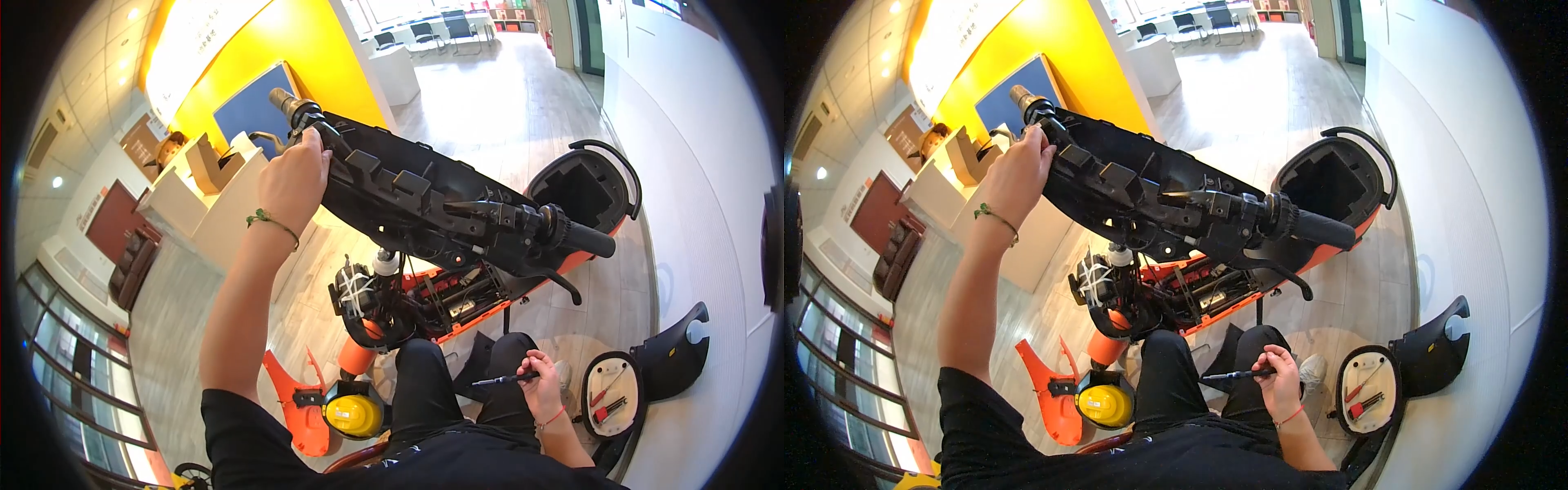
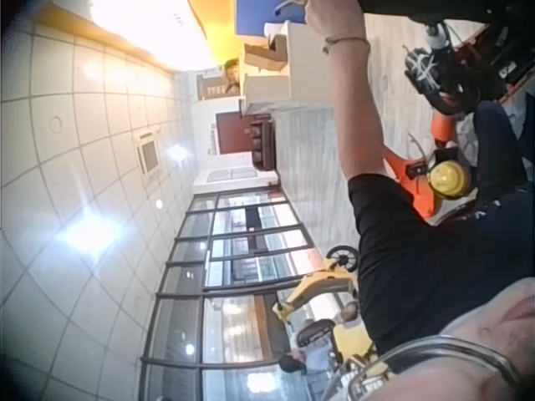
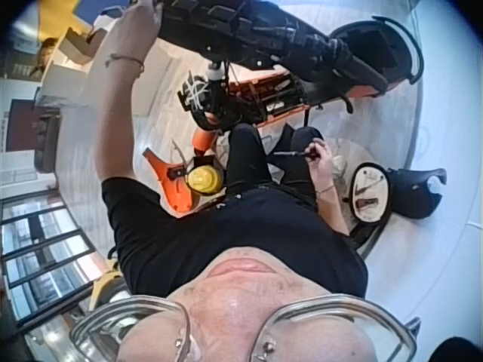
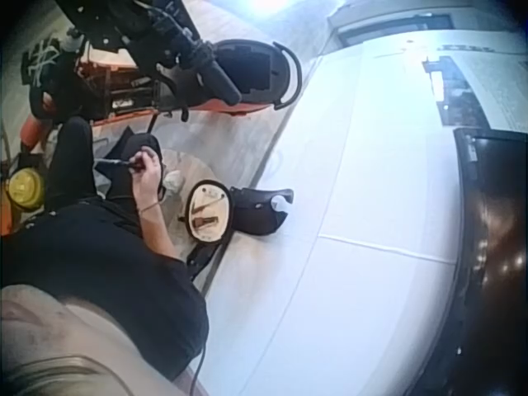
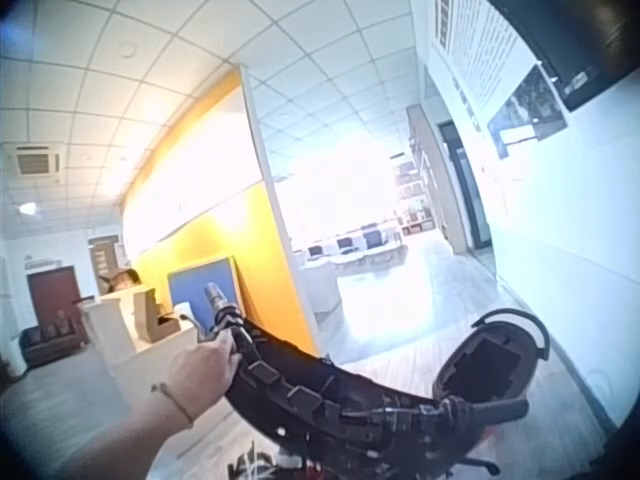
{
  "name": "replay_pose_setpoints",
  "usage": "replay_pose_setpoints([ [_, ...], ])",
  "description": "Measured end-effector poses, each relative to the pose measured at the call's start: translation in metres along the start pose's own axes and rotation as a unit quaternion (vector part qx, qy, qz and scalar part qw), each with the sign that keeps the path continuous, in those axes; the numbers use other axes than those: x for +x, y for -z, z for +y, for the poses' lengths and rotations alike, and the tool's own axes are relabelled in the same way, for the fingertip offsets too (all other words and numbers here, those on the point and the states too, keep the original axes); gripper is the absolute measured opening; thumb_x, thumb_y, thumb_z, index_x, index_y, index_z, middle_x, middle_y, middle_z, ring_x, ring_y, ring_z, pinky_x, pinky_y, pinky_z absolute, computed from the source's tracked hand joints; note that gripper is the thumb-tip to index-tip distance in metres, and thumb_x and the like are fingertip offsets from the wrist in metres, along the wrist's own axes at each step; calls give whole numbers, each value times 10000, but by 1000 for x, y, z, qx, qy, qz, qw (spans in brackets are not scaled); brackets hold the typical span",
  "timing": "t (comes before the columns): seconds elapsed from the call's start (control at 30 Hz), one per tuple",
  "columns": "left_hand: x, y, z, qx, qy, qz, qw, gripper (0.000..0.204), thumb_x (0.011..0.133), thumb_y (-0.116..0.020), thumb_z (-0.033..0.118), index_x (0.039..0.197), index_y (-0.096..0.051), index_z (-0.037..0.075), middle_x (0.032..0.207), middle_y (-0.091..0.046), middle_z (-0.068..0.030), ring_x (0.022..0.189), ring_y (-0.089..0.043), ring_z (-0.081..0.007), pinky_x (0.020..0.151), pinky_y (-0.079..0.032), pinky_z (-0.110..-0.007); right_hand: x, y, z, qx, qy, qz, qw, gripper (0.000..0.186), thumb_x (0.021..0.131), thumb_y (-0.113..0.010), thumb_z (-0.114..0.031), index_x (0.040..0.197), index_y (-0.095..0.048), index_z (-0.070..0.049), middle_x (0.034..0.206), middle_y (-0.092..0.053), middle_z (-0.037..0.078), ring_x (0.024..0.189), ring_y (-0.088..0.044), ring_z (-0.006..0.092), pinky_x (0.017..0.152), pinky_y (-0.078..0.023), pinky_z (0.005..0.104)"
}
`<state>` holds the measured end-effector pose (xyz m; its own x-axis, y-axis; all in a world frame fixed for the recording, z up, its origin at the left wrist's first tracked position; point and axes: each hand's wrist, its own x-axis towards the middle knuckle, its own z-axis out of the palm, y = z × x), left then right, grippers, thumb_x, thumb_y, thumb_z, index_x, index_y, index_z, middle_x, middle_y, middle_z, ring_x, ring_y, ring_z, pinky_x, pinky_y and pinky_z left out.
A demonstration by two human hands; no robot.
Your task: Using tools to loosen and remove screws from the handlebar assembly of a scooter.
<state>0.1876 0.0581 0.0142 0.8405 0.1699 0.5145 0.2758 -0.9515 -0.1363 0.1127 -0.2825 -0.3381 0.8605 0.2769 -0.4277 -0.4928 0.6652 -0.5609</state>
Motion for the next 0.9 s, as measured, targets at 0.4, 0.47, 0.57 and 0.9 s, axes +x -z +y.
replay_pose_setpoints([
  [0.4, 2, -3, -14, -51, -30, 4, 998, 212, 908, -540, 245, 963, -512, 42, 842, -665, -182, 771, -646, -370, 687, -500, -448, -1, 4, 4, 0, -6, 16, 1000, 123, 927, -478, -102, 1017, -560, -87, 808, -598, 36, 702, -601, 164, 582, -465, 277],
  [0.47, 2, -4, -9, -31, -16, 13, 999, 212, 907, -541, 243, 959, -510, 39, 839, -664, -182, 768, -645, -373, 685, -499, -450, -1, 4, 5, -3, -6, 17, 1000, 124, 927, -477, -101, 1019, -559, -87, 808, -598, 36, 703, -600, 163, 585, -466, 278],
  [0.57, 2, -4, -5, 6, -1, 19, 1000, 207, 908, -540, 235, 950, -508, 35, 836, -663, -180, 762, -643, -377, 685, -497, -455, 0, 4, 5, -3, -5, 15, 1000, 125, 925, -480, -102, 1022, -556, -87, 808, -597, 37, 708, -600, 165, 590, -468, 280],
  [0.9, 5, -9, -21, -88, -46, 15, 995, 221, 913, -531, 236, 963, -500, 22, 839, -650, -220, 776, -635, -399, 691, -494, -469, 1, 6, 7, -11, 1, 17, 1000, 121, 920, -484, -102, 1013, -560, -87, 811, -597, 38, 719, -603, 171, 589, -469, 287],
])
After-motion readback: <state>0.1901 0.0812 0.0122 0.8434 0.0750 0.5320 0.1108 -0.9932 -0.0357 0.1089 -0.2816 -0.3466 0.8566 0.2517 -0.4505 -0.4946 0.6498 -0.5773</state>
